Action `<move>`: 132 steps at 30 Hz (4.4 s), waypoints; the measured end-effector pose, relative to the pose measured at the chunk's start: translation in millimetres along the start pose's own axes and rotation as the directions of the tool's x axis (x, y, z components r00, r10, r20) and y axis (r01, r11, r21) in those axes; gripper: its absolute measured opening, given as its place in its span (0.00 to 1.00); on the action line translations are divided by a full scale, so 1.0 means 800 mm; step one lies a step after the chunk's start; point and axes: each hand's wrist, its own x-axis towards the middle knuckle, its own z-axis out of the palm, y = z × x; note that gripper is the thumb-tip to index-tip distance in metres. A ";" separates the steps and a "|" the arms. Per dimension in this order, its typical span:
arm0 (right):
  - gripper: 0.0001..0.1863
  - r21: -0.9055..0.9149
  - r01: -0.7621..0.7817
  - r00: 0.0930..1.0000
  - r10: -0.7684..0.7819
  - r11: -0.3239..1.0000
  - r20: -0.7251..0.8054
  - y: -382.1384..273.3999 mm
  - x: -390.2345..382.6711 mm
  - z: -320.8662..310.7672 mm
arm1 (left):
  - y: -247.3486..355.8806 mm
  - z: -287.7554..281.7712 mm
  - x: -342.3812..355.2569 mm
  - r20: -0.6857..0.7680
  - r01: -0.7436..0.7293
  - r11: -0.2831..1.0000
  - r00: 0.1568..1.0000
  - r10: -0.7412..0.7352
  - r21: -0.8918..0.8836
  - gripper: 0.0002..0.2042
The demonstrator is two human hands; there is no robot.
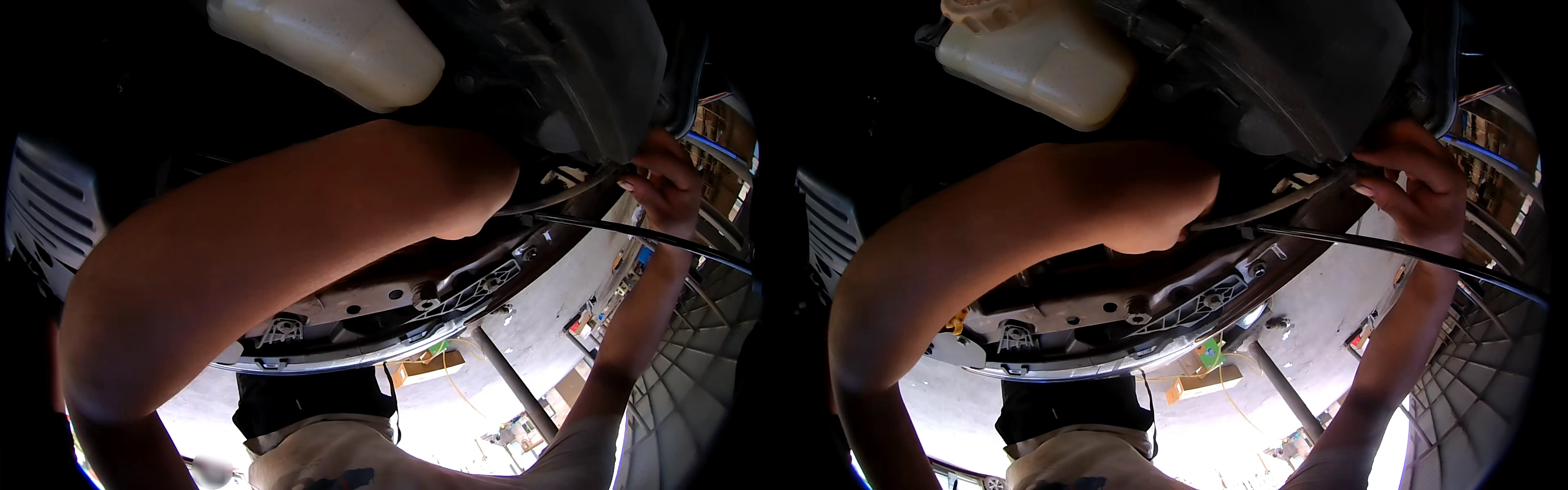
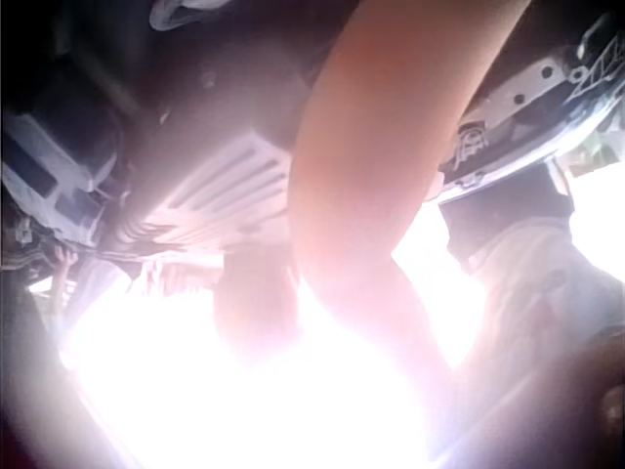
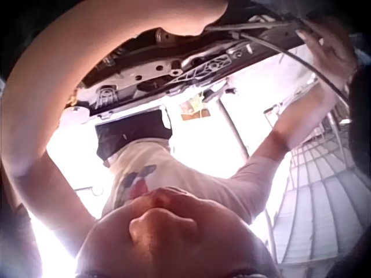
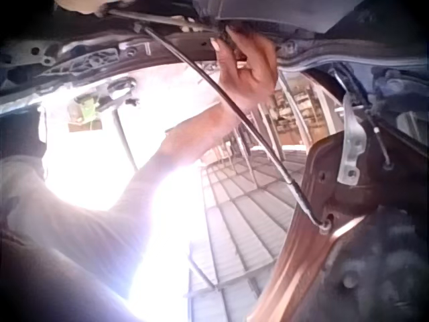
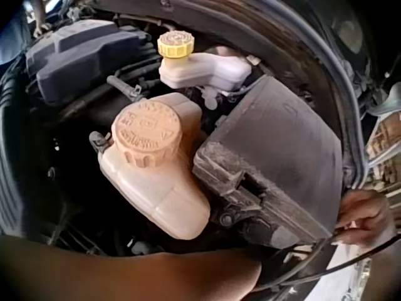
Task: The person retrieves a pair of scissors from a shelf and walks to a car with its hood open. They use the scissors to cut a wire near the headlight assembly, then strip the wire ends and twist them together. The person then connects the wires to a component under the hood and secures them.
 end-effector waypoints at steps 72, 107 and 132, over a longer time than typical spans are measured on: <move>0.12 -0.348 -0.325 0.927 0.225 0.879 -0.298 0.010 0.010 0.048 | 0.028 0.049 0.056 -0.660 -0.255 0.838 0.735 -0.156 -0.482 0.16; 0.15 0.103 -0.242 0.938 0.260 0.965 -0.227 0.067 -0.002 0.008 | 0.077 0.036 0.061 -0.601 -0.306 0.740 0.783 -0.163 -0.599 0.21; 0.13 -0.588 0.156 0.984 -0.175 0.794 0.025 0.007 0.002 0.013 | 0.086 0.053 0.063 -0.679 -0.230 0.837 0.703 -0.211 -0.497 0.23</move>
